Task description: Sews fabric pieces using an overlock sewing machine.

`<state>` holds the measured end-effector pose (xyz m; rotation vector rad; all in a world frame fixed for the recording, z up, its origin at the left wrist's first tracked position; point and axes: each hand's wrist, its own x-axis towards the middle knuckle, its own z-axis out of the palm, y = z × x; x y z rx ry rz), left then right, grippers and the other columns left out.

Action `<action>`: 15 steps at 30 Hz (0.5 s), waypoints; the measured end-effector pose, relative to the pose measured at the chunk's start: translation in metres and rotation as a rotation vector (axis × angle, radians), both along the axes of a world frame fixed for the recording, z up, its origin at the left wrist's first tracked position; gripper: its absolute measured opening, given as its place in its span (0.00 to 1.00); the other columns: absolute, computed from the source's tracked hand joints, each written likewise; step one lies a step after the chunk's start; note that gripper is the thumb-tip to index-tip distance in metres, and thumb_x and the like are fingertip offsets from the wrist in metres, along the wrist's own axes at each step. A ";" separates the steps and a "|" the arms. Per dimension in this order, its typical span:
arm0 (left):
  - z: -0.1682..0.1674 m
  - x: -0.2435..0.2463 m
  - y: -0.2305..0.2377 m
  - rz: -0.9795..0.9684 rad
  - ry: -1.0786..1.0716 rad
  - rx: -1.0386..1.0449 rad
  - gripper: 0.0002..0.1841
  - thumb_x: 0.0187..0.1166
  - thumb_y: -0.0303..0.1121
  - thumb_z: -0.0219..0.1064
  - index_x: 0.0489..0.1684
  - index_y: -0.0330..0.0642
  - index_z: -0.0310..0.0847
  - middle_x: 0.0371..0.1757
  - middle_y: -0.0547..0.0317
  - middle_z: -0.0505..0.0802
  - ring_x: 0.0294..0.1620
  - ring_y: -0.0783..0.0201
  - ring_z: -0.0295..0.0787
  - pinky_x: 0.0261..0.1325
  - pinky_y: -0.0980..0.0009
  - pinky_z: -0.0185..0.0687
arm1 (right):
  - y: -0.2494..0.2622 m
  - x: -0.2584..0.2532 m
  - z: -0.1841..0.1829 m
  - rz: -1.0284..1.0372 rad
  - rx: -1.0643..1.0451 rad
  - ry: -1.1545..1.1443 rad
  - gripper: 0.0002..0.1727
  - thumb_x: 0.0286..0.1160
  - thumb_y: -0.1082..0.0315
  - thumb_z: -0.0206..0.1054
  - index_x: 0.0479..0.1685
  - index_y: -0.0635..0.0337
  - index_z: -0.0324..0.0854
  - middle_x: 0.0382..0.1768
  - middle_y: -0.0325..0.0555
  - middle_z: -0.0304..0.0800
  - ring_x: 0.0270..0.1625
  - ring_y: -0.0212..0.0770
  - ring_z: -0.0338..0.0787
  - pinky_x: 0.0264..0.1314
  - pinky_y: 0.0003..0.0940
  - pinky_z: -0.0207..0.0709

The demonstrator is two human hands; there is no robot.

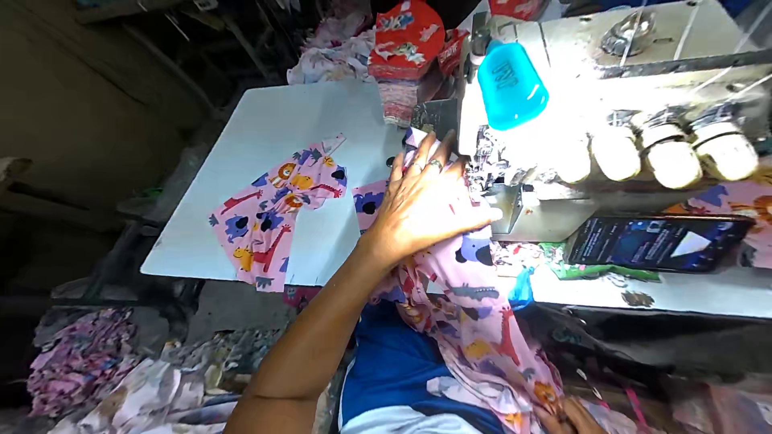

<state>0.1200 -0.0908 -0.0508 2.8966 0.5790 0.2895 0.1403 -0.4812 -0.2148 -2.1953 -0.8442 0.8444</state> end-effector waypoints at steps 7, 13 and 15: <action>0.001 -0.014 0.006 -0.086 -0.120 -0.124 0.40 0.82 0.60 0.56 0.84 0.36 0.68 0.91 0.41 0.65 0.93 0.42 0.52 0.90 0.35 0.41 | -0.012 0.017 -0.005 -0.067 0.244 -0.253 0.15 0.82 0.64 0.64 0.54 0.63 0.91 0.51 0.53 0.94 0.49 0.44 0.94 0.54 0.40 0.88; -0.057 -0.085 -0.017 0.178 -0.552 -0.478 0.40 0.91 0.60 0.35 0.97 0.41 0.41 0.96 0.45 0.51 0.96 0.55 0.45 0.94 0.54 0.47 | -0.010 0.095 0.048 -0.282 0.366 -0.640 0.14 0.85 0.66 0.62 0.49 0.64 0.92 0.49 0.52 0.94 0.50 0.41 0.94 0.57 0.35 0.87; -0.092 -0.108 -0.010 0.184 -0.411 -0.360 0.42 0.92 0.57 0.32 0.94 0.28 0.41 0.93 0.28 0.51 0.95 0.40 0.44 0.94 0.48 0.42 | -0.004 0.125 0.065 -0.331 0.365 -0.773 0.13 0.84 0.68 0.62 0.50 0.65 0.92 0.50 0.55 0.94 0.53 0.44 0.94 0.60 0.38 0.86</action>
